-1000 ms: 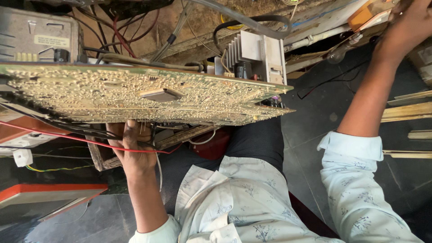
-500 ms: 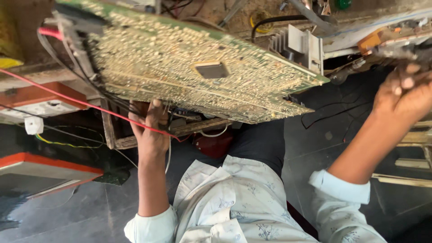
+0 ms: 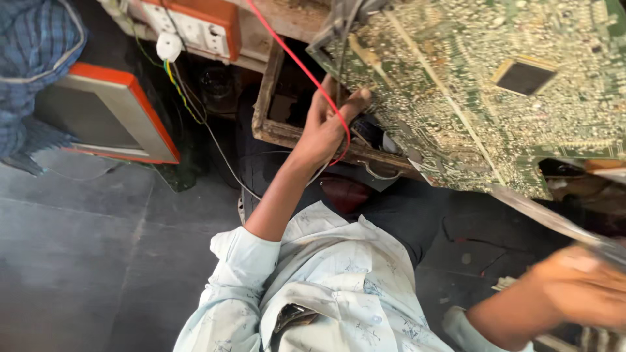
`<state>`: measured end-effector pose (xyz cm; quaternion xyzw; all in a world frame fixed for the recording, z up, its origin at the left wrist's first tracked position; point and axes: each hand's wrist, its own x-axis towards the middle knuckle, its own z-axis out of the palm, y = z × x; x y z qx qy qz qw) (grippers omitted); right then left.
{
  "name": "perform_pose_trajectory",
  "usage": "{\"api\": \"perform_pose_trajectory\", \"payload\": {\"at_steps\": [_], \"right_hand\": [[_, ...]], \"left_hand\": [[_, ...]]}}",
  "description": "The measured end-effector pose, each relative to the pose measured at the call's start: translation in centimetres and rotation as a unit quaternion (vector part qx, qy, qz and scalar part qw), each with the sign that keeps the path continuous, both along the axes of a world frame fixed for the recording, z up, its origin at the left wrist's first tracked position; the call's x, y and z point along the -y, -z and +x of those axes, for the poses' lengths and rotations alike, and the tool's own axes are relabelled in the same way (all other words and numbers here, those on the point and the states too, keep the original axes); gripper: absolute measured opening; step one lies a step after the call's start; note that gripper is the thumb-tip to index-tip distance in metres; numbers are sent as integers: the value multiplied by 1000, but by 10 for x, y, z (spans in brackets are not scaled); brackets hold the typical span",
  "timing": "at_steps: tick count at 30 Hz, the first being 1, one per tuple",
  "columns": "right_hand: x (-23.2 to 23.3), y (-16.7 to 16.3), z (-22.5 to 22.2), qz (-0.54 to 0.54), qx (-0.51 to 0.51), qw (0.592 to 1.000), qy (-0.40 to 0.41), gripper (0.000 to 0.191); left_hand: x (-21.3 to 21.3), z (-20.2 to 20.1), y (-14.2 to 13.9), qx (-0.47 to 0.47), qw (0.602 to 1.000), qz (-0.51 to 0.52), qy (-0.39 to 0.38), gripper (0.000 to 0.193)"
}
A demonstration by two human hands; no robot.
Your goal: The person sits at a cluttered electronics workbench, opens a small plastic bag of components, and handles a large circuit board removed from an audio device. They connect multimeter test leads to the board and probe its points, then use a soldering iron to work on the board's underside.
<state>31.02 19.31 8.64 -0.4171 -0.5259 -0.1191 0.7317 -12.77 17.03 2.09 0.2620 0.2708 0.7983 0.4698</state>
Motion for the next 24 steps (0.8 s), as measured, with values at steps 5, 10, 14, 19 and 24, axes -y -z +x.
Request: {"api": "perform_pose_trajectory", "payload": {"at_steps": [5,10,14,19,24], "right_hand": [[25,-41,-125,53,224,927,-295,37],[42,-57,-205,28,244,900,-359,37],[42,-58,-220,22,294,879,-374,33],[37,-55,-222,27,324,874,-360,33],[35,-52,-224,31,325,872,-364,32]], "left_hand": [[11,-7,-17,-23,999,27,16,59],[6,-10,-16,-33,998,47,12,44],[5,-11,-13,-23,997,68,16,45],[6,-12,-15,-1,996,86,26,42],[4,-11,-14,-8,996,87,26,41]]}}
